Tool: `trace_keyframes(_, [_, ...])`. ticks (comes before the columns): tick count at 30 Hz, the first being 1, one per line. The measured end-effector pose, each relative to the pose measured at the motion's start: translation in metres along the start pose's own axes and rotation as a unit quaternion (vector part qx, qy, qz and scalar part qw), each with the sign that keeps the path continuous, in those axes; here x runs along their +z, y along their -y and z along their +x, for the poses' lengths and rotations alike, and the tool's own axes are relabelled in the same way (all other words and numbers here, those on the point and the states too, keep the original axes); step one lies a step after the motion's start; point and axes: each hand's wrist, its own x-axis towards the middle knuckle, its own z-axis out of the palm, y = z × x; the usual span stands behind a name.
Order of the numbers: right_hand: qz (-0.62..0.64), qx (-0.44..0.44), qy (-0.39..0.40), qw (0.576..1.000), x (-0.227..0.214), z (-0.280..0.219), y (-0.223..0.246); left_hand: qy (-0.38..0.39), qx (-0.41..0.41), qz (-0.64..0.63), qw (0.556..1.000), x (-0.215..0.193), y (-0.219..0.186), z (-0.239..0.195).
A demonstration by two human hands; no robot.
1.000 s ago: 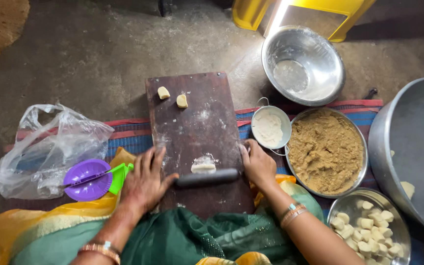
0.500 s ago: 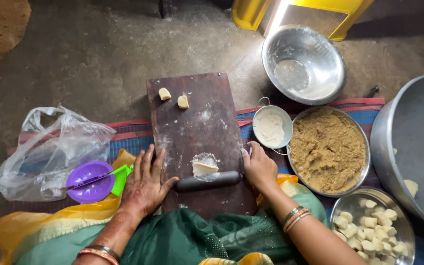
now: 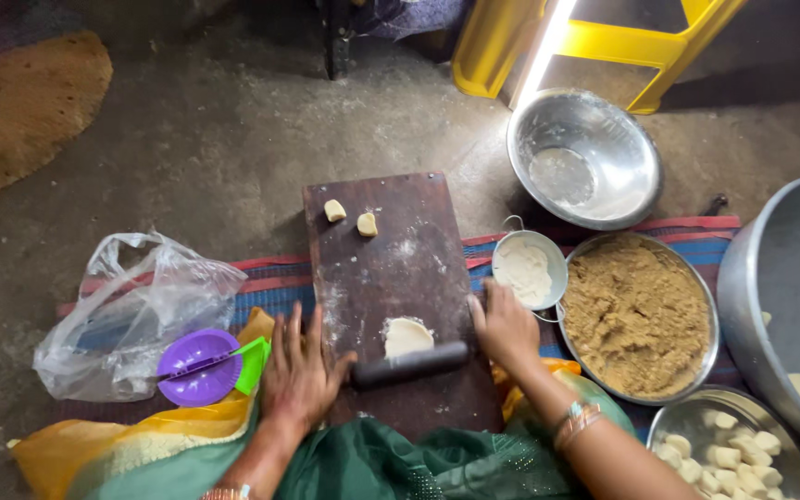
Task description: The person rolls out small dough balls into flat circles using a rolling pin on a wooden board. They place a filling in the center, fold the dough, and press it into a purple mold to shape the dumplings. The finished dumplings are placed on a metal plate.
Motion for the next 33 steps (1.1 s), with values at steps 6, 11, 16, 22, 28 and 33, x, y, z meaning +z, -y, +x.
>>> trace_keyframes(6, [0.094, -0.008, -0.097, 0.991, 0.006, 0.080, 0.027, -0.052, 0.030, 0.061, 0.996, -0.010, 0.020, 0.105])
trace_keyframes(11, [0.076, 0.003, 0.004, 0.997, -0.001, -0.003, -0.004, 0.042, -0.013, 0.072, 0.996, -0.021, -0.024, -0.004])
trace_keyframes(16, [0.046, -0.053, -0.083, 0.994, 0.002, 0.046, 0.005, -0.033, 0.004, 0.022, 0.999, -0.004, 0.001, 0.052])
trace_keyframes(22, [0.106, -0.037, -0.092, 0.989, 0.005, 0.051, 0.005, -0.038, 0.040, 0.141, 0.989, -0.014, 0.002, 0.092])
trace_keyframes(28, [0.039, 0.032, -0.014, 0.999, -0.011, 0.018, 0.006, 0.045, 0.017, 0.016, 0.999, -0.007, -0.007, 0.033])
trace_keyframes(33, [0.071, -0.001, -0.152, 0.986, 0.007, 0.082, 0.018, -0.007, -0.005, 0.041, 0.999, -0.004, 0.018, 0.139])
